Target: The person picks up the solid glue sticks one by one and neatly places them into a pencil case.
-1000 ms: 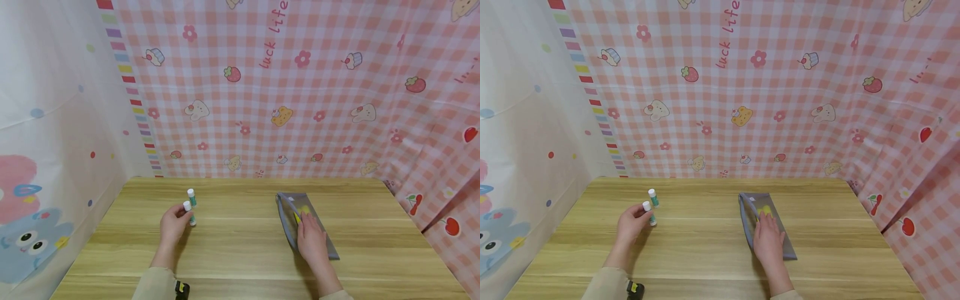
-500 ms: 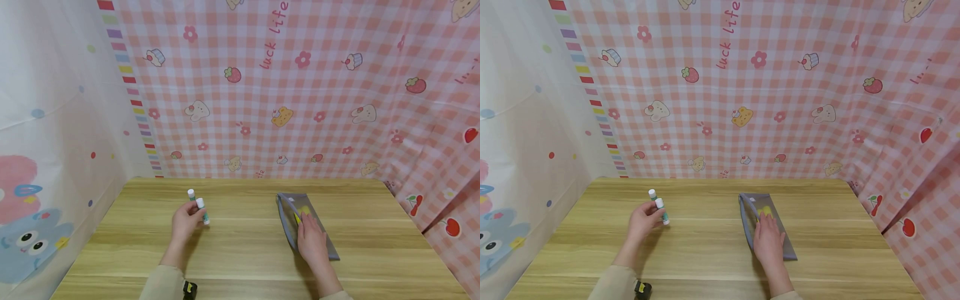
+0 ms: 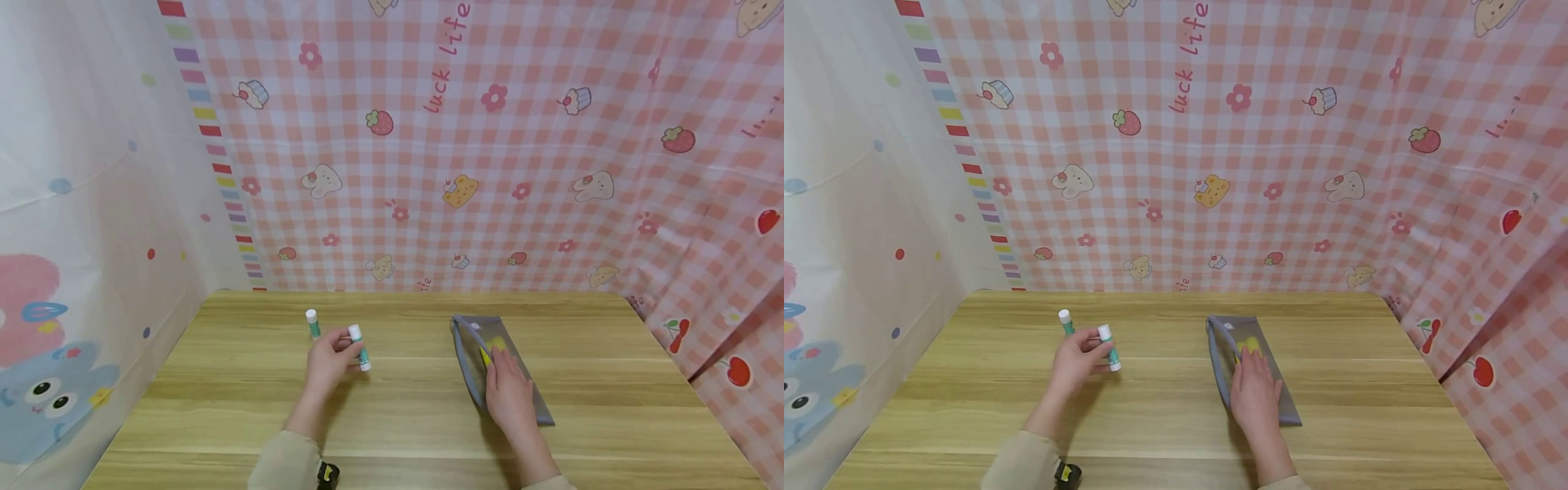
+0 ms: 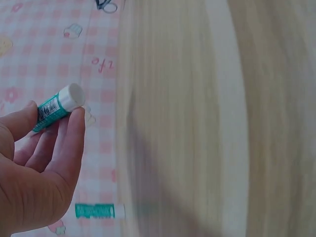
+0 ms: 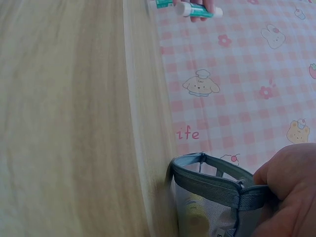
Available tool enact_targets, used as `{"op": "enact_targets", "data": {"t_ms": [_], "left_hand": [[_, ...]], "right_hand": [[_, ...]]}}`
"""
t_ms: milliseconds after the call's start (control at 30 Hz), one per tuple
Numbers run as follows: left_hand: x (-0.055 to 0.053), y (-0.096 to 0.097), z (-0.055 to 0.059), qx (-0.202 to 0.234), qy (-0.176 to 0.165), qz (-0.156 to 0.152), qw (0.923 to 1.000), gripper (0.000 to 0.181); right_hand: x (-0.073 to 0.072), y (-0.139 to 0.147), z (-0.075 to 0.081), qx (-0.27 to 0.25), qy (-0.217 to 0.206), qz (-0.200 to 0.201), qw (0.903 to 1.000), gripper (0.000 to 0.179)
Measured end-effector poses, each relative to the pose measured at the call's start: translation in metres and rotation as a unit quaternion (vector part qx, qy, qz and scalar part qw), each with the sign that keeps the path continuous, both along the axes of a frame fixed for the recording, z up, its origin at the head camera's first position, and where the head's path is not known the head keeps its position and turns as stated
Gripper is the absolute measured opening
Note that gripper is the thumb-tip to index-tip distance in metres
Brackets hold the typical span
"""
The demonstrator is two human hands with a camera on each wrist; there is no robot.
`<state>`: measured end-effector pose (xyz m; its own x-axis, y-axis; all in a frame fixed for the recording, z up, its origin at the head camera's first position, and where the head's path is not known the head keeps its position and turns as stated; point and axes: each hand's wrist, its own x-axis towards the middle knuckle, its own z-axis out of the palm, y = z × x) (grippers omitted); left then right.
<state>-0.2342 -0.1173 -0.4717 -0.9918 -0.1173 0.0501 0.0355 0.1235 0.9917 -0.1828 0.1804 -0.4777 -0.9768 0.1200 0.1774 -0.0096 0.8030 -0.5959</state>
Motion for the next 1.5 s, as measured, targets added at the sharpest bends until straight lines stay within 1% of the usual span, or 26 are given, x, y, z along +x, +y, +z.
{"op": "enact_targets", "data": {"t_ms": [100, 333, 600, 733, 1000, 1267, 1500], "left_hand": [[0.0, 0.008, -0.001, 0.011, -0.001, -0.015, 0.9998, 0.026], [0.0, 0.026, -0.002, 0.018, -0.013, -0.042, 0.9989, 0.03], [0.002, 0.045, -0.001, 0.04, -0.027, -0.076, 0.996, 0.035], [0.002, 0.057, -0.001, 0.048, -0.032, -0.088, 0.9945, 0.033], [0.0, 0.081, -0.005, 0.049, -0.044, -0.101, 0.9927, 0.03], [0.003, 0.1, -0.009, 0.036, -0.046, -0.102, 0.993, 0.028], [0.007, 0.116, -0.01, 0.033, -0.053, -0.109, 0.9921, 0.026]], "right_hand": [[0.0, 0.0, 0.0, 0.0, 0.0, 0.0, 1.0, 0.043], [0.001, 0.0, 0.0, 0.0, 0.005, -0.002, 1.0, 0.043], [0.001, 0.0, 0.0, -0.002, 0.001, -0.003, 1.0, 0.043], [0.001, 0.0, -0.001, -0.004, 0.0, -0.003, 1.0, 0.042], [0.0, 0.0, -0.002, -0.006, 0.004, -0.002, 1.0, 0.042], [0.0, 0.001, -0.002, -0.007, 0.004, 0.0, 1.0, 0.042], [-0.001, 0.001, -0.003, -0.005, 0.005, 0.0, 1.0, 0.042]]}}
